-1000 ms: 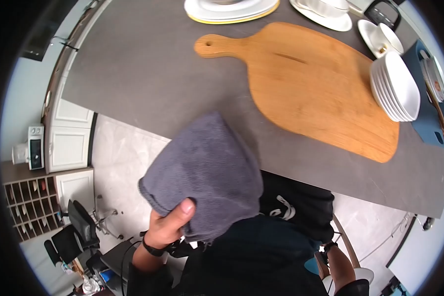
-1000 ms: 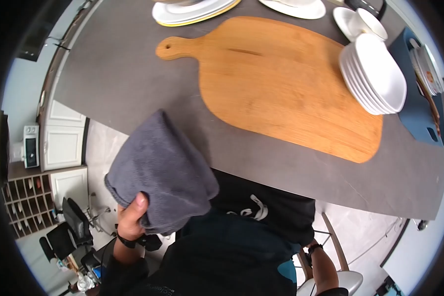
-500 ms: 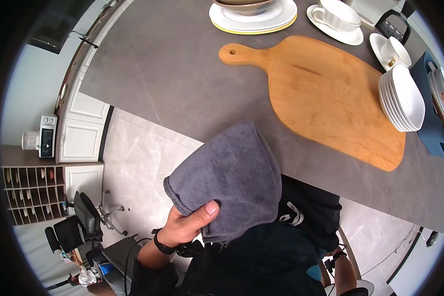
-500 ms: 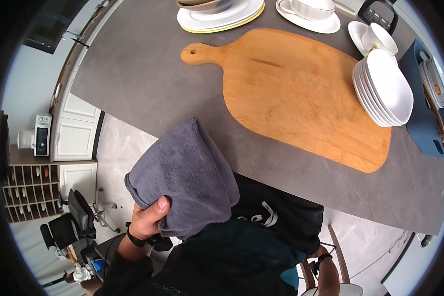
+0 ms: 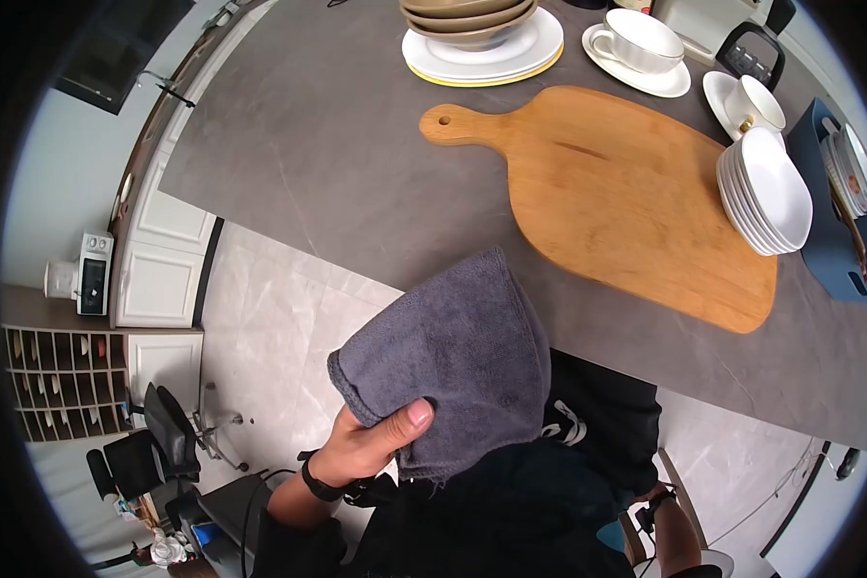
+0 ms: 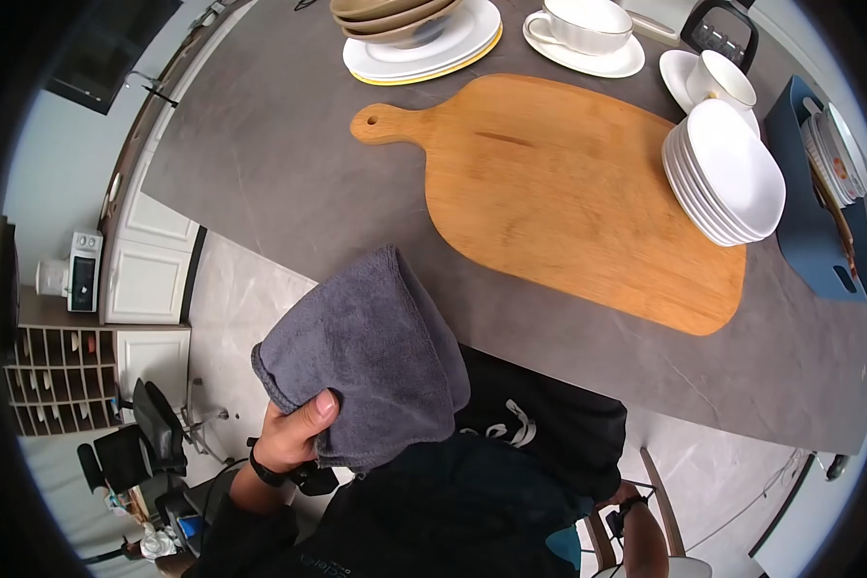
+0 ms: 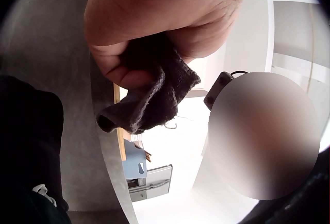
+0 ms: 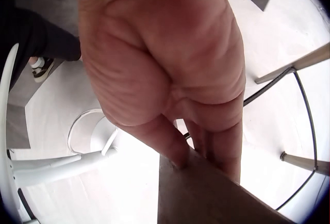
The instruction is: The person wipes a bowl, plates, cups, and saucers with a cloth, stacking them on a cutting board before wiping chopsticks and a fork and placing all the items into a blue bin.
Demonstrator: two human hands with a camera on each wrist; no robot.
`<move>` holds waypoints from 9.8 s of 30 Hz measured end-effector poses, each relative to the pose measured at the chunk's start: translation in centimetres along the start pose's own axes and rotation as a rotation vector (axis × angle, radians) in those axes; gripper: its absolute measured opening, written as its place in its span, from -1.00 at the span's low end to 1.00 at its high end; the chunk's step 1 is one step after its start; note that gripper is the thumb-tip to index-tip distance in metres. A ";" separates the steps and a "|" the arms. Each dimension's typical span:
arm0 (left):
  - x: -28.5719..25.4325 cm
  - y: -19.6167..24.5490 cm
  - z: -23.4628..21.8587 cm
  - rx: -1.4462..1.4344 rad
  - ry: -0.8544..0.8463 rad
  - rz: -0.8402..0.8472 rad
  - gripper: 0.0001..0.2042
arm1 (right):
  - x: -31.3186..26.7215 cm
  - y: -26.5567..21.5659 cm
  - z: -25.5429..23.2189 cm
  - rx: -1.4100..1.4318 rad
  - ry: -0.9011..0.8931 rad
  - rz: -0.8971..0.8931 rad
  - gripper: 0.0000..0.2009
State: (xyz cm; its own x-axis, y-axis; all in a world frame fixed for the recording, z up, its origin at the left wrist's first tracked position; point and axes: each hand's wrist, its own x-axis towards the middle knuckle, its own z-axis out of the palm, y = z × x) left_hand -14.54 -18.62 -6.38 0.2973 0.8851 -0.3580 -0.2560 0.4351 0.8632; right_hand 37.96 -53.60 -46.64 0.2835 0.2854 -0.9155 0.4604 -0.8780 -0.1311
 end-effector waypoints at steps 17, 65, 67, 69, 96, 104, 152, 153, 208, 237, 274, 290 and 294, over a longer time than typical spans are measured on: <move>0.0 0.0 0.2 0.102 -0.075 0.028 -0.51 | 0.9 0.8 -3.4 0.086 -0.043 -0.245 -0.52; 6.2 4.0 12.3 0.037 -0.605 0.168 -0.37 | -37.4 -41.3 -15.1 0.239 0.921 -1.761 -0.77; 5.4 3.4 12.3 -0.047 -0.660 0.063 -0.36 | -38.1 -42.7 -14.6 -0.020 0.922 -1.753 -0.72; 4.8 3.4 12.1 -0.250 -0.441 -0.211 -0.43 | -38.3 -44.3 -13.6 -0.153 0.765 -1.773 -0.75; 13.5 8.1 19.7 1.158 -0.340 0.983 -0.74 | -31.3 -37.5 -16.7 1.731 -0.182 -1.318 -0.44; 17.5 9.9 20.2 1.199 -0.347 1.219 -0.86 | -29.7 -36.9 -18.0 1.667 0.352 -1.304 -0.47; 21.1 17.7 7.5 1.486 0.285 1.181 -0.77 | -29.5 -37.7 -19.8 1.681 0.145 -1.158 -0.46; 22.0 18.0 6.9 1.484 0.286 1.185 -0.77 | -29.5 -37.8 -19.8 1.681 0.147 -1.161 -0.46; 14.8 9.1 14.9 0.352 -0.707 0.018 -0.44 | -37.5 -46.1 -19.8 0.777 -0.143 -1.310 -0.52; 25.5 11.2 18.2 0.987 -0.544 0.561 -0.44 | -36.0 -56.5 -29.3 -0.693 0.664 -0.830 0.05; 29.3 12.4 12.2 0.572 -0.447 0.472 -0.46 | -34.9 -46.7 -43.5 -0.180 0.913 -0.259 0.32; 28.8 12.1 12.6 0.662 -0.435 0.464 -0.44 | -28.5 -46.2 -43.8 -0.086 0.770 -0.106 0.53; 29.1 12.0 12.5 0.684 -0.438 0.473 -0.44 | -28.3 -46.7 -43.4 -0.226 0.835 -0.025 0.40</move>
State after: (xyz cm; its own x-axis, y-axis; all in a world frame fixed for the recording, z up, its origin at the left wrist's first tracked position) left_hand 2.51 10.34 -2.00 0.6556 0.7440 0.1290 0.1167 -0.2686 0.9561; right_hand 44.99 -4.03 1.94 0.7557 0.5701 -0.3224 0.6055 -0.7957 0.0123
